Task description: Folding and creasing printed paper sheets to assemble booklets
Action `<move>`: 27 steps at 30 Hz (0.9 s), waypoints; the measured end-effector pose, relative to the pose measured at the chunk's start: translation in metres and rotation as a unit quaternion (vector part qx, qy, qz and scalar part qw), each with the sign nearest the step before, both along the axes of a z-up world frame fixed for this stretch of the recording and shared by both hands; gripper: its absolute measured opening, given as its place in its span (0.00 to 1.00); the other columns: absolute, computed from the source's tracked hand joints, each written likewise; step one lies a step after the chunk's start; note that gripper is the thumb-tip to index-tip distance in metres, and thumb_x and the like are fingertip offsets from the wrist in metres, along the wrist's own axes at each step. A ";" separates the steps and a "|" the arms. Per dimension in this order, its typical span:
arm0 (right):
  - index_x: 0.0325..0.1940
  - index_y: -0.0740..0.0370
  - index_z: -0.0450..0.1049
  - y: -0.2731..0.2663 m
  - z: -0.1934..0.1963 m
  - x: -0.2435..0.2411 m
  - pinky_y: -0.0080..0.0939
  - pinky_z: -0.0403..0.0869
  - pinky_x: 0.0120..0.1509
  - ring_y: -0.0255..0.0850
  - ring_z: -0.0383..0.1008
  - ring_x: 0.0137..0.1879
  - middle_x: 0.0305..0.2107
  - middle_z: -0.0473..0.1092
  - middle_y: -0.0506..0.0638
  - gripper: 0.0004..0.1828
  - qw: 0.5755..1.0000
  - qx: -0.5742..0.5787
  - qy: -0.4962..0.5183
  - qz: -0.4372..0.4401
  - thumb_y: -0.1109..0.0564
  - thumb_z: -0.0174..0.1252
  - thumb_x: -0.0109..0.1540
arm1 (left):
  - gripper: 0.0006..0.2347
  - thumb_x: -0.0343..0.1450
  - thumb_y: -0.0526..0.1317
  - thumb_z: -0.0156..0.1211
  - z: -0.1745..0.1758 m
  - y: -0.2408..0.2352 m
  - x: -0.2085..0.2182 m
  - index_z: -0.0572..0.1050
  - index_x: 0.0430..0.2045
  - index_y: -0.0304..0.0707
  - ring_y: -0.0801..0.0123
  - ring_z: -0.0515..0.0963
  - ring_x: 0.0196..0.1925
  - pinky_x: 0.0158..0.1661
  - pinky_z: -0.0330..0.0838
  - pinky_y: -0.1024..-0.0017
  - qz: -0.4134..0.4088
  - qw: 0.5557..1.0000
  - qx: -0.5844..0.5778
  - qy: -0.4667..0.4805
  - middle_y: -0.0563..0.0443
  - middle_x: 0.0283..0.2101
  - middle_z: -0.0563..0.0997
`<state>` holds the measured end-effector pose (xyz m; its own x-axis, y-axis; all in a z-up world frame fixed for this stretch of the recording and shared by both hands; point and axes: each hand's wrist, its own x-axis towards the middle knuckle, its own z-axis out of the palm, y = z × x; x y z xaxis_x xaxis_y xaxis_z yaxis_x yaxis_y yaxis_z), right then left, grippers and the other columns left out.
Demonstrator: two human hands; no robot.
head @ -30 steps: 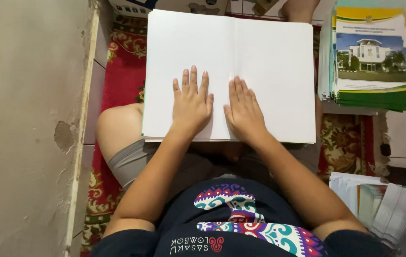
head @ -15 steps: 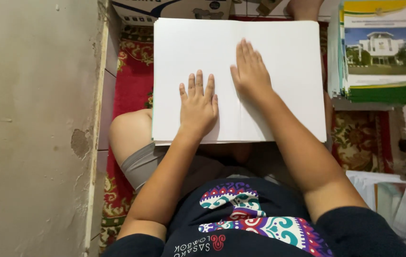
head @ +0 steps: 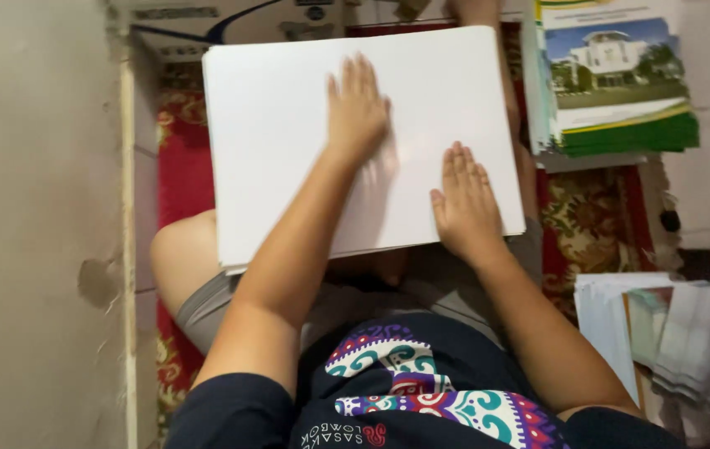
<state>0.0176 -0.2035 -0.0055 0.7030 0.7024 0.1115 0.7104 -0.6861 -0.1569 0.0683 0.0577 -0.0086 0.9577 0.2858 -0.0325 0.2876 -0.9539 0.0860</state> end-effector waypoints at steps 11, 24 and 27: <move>0.80 0.69 0.46 0.006 0.014 -0.005 0.50 0.46 0.84 0.50 0.44 0.83 0.78 0.45 0.61 0.37 1.000 0.006 -0.016 -0.017 0.47 0.42 0.71 | 0.28 0.81 0.46 0.34 0.045 0.006 -0.012 0.45 0.76 0.29 0.48 0.30 0.79 0.74 0.25 0.45 -0.020 0.995 -0.085 -0.041 0.36 0.78 0.36; 0.79 0.69 0.51 0.003 0.002 0.000 0.59 0.47 0.81 0.57 0.48 0.81 0.76 0.49 0.65 0.38 1.000 0.002 -0.023 -0.016 0.44 0.42 0.70 | 0.27 0.79 0.46 0.36 0.032 -0.060 -0.171 0.51 0.76 0.41 0.43 0.46 0.80 0.72 0.38 0.40 -0.077 0.989 -0.125 -0.016 0.39 0.79 0.49; 0.78 0.74 0.55 -0.010 0.000 0.031 0.64 0.53 0.77 0.63 0.55 0.77 0.72 0.55 0.71 0.37 0.994 0.009 -0.081 -0.077 0.46 0.50 0.71 | 0.29 0.77 0.50 0.37 0.030 -0.044 -0.166 0.48 0.77 0.51 0.44 0.42 0.81 0.71 0.33 0.36 -0.053 0.992 -0.118 0.007 0.41 0.80 0.46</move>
